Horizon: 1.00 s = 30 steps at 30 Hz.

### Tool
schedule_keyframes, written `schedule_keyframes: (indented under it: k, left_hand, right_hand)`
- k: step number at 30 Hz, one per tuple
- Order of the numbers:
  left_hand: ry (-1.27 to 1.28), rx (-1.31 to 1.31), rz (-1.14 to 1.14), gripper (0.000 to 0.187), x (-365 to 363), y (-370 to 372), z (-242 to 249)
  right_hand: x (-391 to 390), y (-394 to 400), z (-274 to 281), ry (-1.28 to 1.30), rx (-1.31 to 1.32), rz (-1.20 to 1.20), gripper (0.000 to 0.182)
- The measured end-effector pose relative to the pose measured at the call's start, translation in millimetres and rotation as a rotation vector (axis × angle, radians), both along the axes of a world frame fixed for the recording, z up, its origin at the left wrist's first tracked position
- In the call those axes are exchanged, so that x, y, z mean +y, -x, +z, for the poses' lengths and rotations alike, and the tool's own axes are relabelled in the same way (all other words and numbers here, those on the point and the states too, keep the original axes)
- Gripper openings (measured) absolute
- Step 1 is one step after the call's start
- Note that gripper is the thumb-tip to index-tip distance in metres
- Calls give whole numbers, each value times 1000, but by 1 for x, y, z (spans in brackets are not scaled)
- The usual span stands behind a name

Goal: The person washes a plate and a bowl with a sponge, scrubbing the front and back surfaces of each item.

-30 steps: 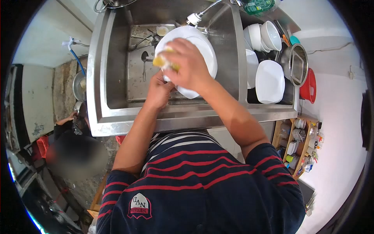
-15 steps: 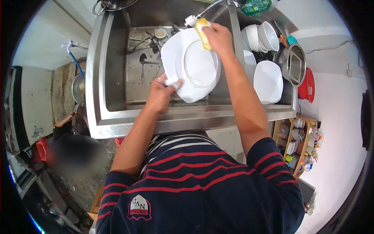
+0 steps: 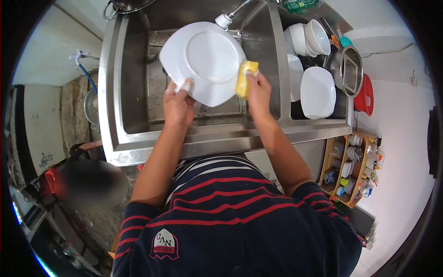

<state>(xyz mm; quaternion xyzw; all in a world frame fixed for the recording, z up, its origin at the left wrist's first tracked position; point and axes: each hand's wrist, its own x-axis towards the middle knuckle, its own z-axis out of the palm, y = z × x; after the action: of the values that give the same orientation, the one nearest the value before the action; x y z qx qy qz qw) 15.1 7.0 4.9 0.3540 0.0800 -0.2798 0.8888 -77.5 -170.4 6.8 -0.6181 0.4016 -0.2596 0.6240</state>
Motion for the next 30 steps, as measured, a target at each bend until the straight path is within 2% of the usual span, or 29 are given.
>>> schedule_keyframes:
  k: [2, 4, 5, 7, 8, 11, 13, 19, 22, 24, 25, 28, 29, 30]
  left_hand:
    - [15, 38, 69, 32, 1, -3, 1]
    - [-6, 50, 91, 31, 0, -3, 4]
    - [-24, 66, 116, 30, -1, -2, 5]
    - [-24, 64, 140, 29, -2, -2, 6]
    - [-21, 64, 163, 28, -4, -1, 7]
    - [-29, 38, 82, 28, 2, -8, -9]
    - [-26, -20, 52, 28, 7, -9, -7]
    - [-4, -128, -103, 29, 9, -2, 4]
    - [-45, -192, -199, 31, 9, 3, 1]
    - [-86, -239, -250, 31, 11, 4, 2]
    - [-116, -269, -299, 31, 12, 6, 5]
    - [-172, -368, -383, 31, 11, 9, 5]
    - [-198, -436, -417, 31, 11, 10, 4]
    - [-199, -435, -420, 31, 12, 9, 6]
  right_hand:
    - [26, 3, 1, -36, -45, 22, 30]
    - [51, 2, -1, -277, -275, -74, 33]
    - [59, 3, -2, -279, -276, -74, 33]
    - [73, 8, 0, -503, -236, -3, 34]
    - [83, 10, 4, -601, -290, 17, 29]
    - [76, 18, -1, -682, -347, -3, 35]
    - [50, 12, 9, -676, -374, -112, 40]
    - [-56, 9, 39, -515, -276, -74, 40]
    - [-99, 6, 54, -390, -140, 3, 38]
    - [-120, -6, 66, -228, -65, 311, 39]
    - [-127, -15, 68, -227, -65, 311, 39]
    - [-130, -36, 87, 88, 113, 385, 41]
    - [-127, -43, 95, 87, 113, 384, 41]
    - [-128, -50, 100, 257, 179, 486, 40]
